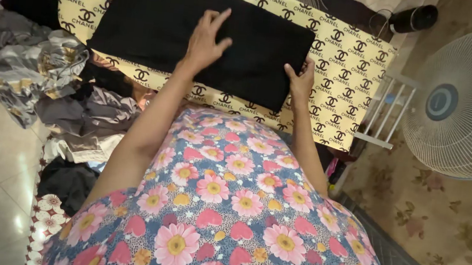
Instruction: The person is folding various pieces of laundry, such as pants and shorts, on an ironing board and placing them neatly on a bed.
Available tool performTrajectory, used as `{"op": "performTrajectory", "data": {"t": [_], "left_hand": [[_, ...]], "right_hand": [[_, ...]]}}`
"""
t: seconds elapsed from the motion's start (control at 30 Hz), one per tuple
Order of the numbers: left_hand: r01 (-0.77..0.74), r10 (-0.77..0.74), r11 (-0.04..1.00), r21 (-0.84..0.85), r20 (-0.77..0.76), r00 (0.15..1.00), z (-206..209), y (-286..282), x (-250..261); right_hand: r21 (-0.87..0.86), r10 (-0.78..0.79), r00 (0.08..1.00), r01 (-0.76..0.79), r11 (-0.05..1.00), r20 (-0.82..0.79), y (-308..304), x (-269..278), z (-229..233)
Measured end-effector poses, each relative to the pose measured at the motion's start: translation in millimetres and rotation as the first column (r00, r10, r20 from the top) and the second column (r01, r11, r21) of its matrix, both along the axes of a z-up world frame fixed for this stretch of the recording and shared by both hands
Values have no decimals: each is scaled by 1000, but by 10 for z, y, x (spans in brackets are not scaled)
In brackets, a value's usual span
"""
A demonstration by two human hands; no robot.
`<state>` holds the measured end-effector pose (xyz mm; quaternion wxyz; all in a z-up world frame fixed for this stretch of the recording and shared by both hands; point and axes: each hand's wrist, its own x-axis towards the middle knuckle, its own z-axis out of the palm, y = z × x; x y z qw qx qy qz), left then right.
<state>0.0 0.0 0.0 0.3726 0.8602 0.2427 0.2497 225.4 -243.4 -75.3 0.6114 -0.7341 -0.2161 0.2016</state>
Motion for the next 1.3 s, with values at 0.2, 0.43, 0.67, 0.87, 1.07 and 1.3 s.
{"op": "performTrajectory", "data": {"t": [0.2, 0.43, 0.67, 0.87, 1.07, 1.3], "left_hand": [[135, -125, 989, -62, 145, 982, -691, 559, 431], [-53, 85, 990, -129, 256, 963, -15, 237, 138], [2, 63, 950, -313, 196, 979, -246, -59, -377], [224, -12, 670, -708, 292, 956, -174, -279, -798], [513, 327, 197, -836, 549, 769, -882, -226, -971], [895, 635, 232, -380, 757, 157, -2247, -97, -1473]], "right_hand": [[-87, -13, 998, 19, 996, 66, -4, -65, 160], [-90, 34, 998, -29, 996, 53, -32, -65, 289], [164, 251, 864, -198, 966, -437, 116, -222, 1150], [283, 432, 864, -359, 889, -260, 1030, -913, 2092], [255, 517, 820, -460, 850, -245, 2415, -1796, 2109], [16, 554, 786, -580, 814, 275, 3369, -2114, 564]]}}
